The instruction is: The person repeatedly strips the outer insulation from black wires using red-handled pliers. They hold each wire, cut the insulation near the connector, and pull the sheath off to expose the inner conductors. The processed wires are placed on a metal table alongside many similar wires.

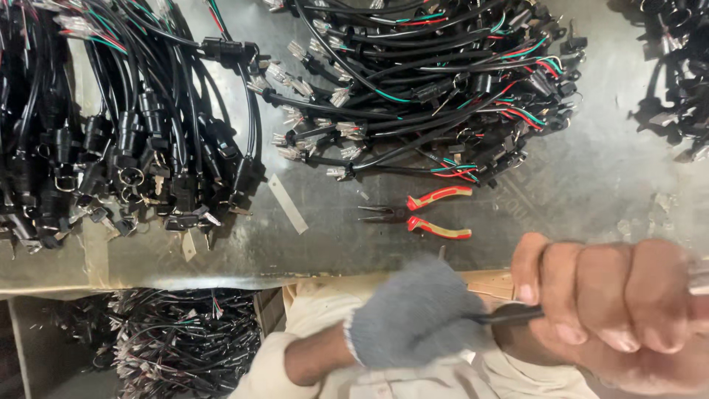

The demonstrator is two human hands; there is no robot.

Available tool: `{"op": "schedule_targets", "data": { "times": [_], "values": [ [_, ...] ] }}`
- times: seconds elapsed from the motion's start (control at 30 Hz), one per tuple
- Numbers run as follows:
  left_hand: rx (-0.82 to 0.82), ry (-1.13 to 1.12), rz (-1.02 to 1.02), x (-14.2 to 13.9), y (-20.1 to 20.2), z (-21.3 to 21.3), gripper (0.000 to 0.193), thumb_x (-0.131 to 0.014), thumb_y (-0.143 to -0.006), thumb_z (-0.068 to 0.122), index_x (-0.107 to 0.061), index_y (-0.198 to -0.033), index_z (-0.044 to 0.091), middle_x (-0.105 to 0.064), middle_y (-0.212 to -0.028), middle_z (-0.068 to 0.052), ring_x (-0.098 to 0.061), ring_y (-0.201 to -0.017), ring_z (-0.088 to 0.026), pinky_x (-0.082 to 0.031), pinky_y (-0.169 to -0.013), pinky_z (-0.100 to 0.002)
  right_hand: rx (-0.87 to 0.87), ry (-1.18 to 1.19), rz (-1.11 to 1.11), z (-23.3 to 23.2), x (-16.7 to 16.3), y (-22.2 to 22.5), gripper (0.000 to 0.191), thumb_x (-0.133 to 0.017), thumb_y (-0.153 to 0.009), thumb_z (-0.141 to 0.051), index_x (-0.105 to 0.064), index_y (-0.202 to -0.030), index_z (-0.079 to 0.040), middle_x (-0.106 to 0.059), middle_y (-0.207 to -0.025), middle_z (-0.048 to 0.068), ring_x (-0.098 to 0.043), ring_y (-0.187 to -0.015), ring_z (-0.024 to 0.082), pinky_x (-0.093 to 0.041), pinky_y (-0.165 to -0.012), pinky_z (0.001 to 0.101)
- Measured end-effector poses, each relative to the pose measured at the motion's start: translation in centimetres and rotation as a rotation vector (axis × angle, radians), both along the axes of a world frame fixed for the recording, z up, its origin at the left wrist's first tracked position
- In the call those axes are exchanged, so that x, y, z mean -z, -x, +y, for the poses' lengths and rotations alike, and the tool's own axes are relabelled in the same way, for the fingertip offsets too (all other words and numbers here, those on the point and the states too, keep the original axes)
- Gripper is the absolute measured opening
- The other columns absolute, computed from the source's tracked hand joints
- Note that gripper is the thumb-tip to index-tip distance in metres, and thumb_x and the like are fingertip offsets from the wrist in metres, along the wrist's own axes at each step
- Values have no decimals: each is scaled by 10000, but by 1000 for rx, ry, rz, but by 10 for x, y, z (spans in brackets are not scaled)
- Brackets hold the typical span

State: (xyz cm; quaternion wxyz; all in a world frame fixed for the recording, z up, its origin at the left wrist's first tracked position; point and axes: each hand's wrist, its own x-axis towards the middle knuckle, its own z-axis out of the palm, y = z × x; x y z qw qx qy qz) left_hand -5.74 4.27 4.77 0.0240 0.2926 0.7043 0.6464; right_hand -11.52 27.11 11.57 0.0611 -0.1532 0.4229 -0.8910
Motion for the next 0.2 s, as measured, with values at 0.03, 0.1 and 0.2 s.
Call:
{"op": "schedule_targets", "data": {
  "times": [0.03,0.1,0.2],
  "values": [
    [11,66,24,4,7,-14,213,-646,-1001,255,-666,-1130,87,-656,-1028,-86,-673,-976,-308,-489,-897,-417,135,9,57,-9,10,4,283,-584,-1001,-381,-522,-817,-176,-552,-697,-27,-565,-641,156,-385,-716,370],
    [59,39,-69,14,13,-38,248,-599,-1034,314,-667,-1095,83,-663,-1037,-73,-655,-1015,-273,-485,-937,-396,416,25,149,-26,33,7,242,-591,-985,-394,-532,-926,-167,-556,-725,-37,-547,-638,121,-380,-698,321],
    [24,-318,-771,34,6,-52,424,-588,-1056,430,-707,-1095,26,-662,-956,-100,-559,-869,-233,-428,-783,-374,470,107,32,-28,50,21,230,-577,-1070,-362,-545,-1073,-135,-588,-903,-13,-554,-749,148,-437,-803,363]
  ]
}}
